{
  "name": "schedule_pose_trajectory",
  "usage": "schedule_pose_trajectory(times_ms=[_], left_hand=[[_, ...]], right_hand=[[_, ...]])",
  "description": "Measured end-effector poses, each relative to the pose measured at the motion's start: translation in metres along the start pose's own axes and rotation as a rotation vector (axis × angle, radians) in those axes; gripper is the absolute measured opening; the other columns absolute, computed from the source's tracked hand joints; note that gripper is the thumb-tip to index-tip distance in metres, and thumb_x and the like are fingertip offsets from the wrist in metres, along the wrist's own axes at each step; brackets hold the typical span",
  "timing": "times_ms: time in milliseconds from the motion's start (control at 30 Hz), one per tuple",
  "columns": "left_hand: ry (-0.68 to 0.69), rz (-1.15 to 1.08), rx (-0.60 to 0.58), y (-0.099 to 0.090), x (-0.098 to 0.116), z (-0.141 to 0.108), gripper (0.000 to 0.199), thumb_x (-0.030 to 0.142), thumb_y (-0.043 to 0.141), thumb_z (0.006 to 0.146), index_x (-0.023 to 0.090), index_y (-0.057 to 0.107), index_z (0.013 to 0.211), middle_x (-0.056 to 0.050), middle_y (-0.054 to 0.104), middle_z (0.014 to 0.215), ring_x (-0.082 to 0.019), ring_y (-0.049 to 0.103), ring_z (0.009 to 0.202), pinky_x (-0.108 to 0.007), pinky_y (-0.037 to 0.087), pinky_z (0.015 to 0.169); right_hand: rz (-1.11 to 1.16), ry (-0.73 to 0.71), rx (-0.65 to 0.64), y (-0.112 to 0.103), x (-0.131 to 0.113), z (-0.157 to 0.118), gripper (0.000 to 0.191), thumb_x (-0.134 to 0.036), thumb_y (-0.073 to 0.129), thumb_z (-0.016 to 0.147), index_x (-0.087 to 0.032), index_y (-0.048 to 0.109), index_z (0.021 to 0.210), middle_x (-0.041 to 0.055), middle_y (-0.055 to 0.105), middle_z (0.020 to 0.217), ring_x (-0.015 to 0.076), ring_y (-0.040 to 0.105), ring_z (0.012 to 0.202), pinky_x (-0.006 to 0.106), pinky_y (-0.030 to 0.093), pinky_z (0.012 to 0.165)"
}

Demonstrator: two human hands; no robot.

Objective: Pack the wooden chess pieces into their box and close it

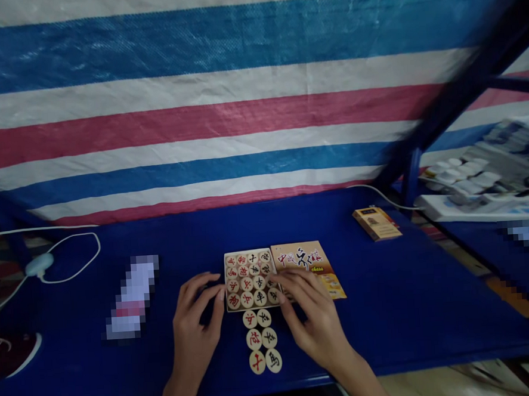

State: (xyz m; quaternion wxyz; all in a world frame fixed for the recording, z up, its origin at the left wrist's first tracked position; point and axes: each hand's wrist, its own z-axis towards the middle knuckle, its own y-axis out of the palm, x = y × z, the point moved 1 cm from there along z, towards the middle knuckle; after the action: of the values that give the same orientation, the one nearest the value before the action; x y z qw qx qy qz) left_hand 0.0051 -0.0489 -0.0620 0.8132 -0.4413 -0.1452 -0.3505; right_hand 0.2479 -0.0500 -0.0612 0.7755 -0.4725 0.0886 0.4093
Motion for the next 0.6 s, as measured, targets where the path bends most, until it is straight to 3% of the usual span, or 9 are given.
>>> schedule_pose_trajectory(times_ms=[133,300,433,600], left_hand=[[0.037,0.002,-0.067,-0.012,0.012,-0.032,0.015,0.014,0.062,0.094,0.024,0.068,0.103,-0.004,0.067,0.101,-0.018,0.064,0.096,-0.034,0.052,0.083],[0.206,0.095,-0.191,-0.016,0.025,-0.063,0.015,0.034,0.066,0.092,0.024,0.069,0.104,-0.002,0.070,0.090,-0.018,0.065,0.078,-0.032,0.049,0.069],[0.244,0.125,-0.188,-0.008,0.029,-0.068,0.016,0.038,0.064,0.093,0.025,0.071,0.100,-0.001,0.071,0.086,-0.017,0.064,0.073,-0.032,0.044,0.066],[0.217,0.086,-0.094,0.009,0.026,-0.082,0.017,0.033,0.057,0.096,0.025,0.072,0.096,-0.001,0.069,0.082,-0.018,0.060,0.069,-0.034,0.040,0.065]], right_hand=[[0.013,-0.018,-0.086,-0.012,-0.011,-0.031,0.030,-0.017,0.062,0.093,-0.024,0.063,0.122,0.0060,0.069,0.111,0.0228,0.063,0.106,0.040,0.053,0.089],[-0.123,-0.062,-0.210,-0.019,-0.018,-0.063,0.032,-0.036,0.073,0.087,-0.023,0.065,0.115,0.0054,0.071,0.101,0.0211,0.067,0.088,0.036,0.056,0.078],[-0.150,-0.109,-0.282,-0.012,-0.016,-0.067,0.035,-0.036,0.073,0.088,-0.026,0.065,0.121,0.0034,0.071,0.101,0.0193,0.067,0.086,0.033,0.056,0.074],[-0.095,-0.148,-0.303,-0.006,-0.014,-0.069,0.030,-0.027,0.069,0.091,-0.025,0.064,0.120,0.0036,0.071,0.100,0.0178,0.066,0.083,0.032,0.054,0.071]])
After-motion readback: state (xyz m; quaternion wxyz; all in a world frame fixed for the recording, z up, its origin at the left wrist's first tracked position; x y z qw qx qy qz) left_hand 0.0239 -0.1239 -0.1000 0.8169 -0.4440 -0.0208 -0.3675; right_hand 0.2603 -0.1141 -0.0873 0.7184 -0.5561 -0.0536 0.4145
